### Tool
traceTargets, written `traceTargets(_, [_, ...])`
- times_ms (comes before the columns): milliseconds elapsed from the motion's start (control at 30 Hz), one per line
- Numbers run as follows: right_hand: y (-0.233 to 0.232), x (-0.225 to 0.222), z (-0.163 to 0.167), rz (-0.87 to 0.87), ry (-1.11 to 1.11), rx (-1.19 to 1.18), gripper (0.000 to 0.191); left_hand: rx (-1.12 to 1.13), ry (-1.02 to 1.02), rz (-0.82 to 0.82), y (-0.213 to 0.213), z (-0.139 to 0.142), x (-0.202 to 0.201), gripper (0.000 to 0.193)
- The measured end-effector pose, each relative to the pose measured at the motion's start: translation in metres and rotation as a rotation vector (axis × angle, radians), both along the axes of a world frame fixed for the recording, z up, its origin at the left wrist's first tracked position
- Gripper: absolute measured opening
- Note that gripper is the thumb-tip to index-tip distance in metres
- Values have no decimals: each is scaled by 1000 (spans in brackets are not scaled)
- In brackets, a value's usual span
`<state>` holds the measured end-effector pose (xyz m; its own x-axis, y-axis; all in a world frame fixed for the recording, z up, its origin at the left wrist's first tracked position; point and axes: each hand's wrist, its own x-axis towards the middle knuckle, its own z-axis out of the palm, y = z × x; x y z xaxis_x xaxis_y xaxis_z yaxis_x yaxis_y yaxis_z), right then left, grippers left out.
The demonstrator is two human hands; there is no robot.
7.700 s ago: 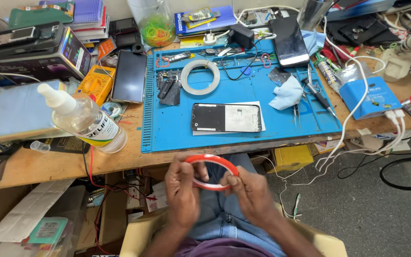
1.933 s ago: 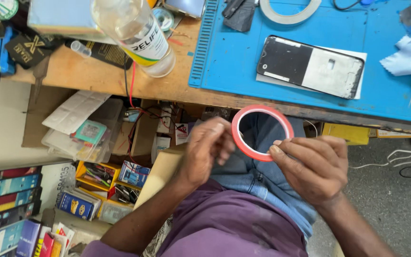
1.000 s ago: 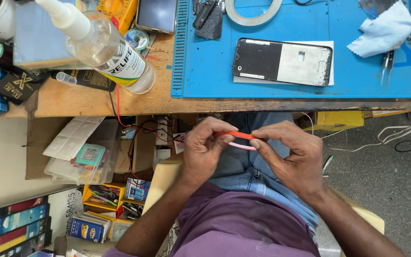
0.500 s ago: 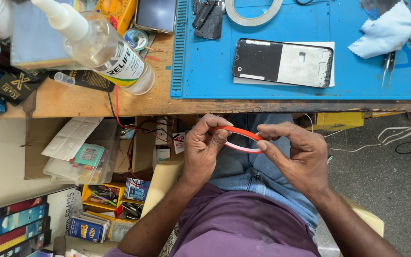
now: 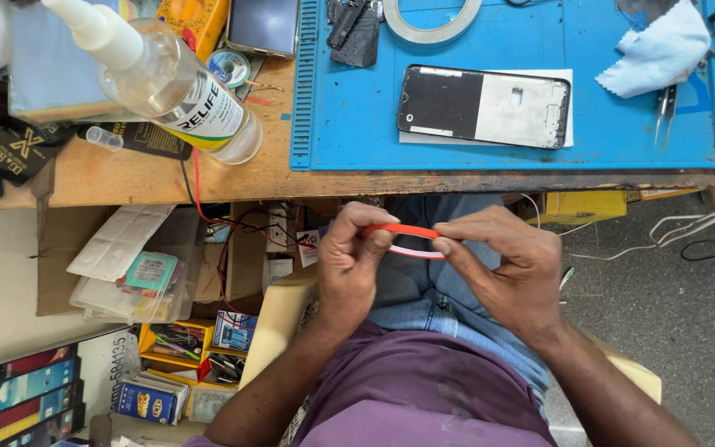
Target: The person wipes the back of a disassembled mobile phone with a cloth, then applies red adhesive tape along the edges of the phone's back cover. They use scissors to trim the tape and later handle a green phone back cover with an attached ribbon cable, using tweezers to adjust the cable.
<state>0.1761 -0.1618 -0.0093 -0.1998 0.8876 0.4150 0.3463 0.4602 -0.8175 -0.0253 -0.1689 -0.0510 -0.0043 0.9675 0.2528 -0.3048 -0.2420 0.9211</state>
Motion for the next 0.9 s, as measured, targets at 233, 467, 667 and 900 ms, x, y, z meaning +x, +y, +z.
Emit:
traceTargets(233, [-3,6,2,-14,41,-15,13,-157,-152,-94,0,4,0,23])
traceTargets(467, [-8,1,6,3,8,59,14,94,244,-48,1,6,-1,24])
traceTargets(667, [-7,1,-3,-81,122,-47,14,-59,-354,-77,3,6,0,24])
traceTargets(900, [-7,3,4,-18,-86,170,17,246,478,24,4,4,2,23])
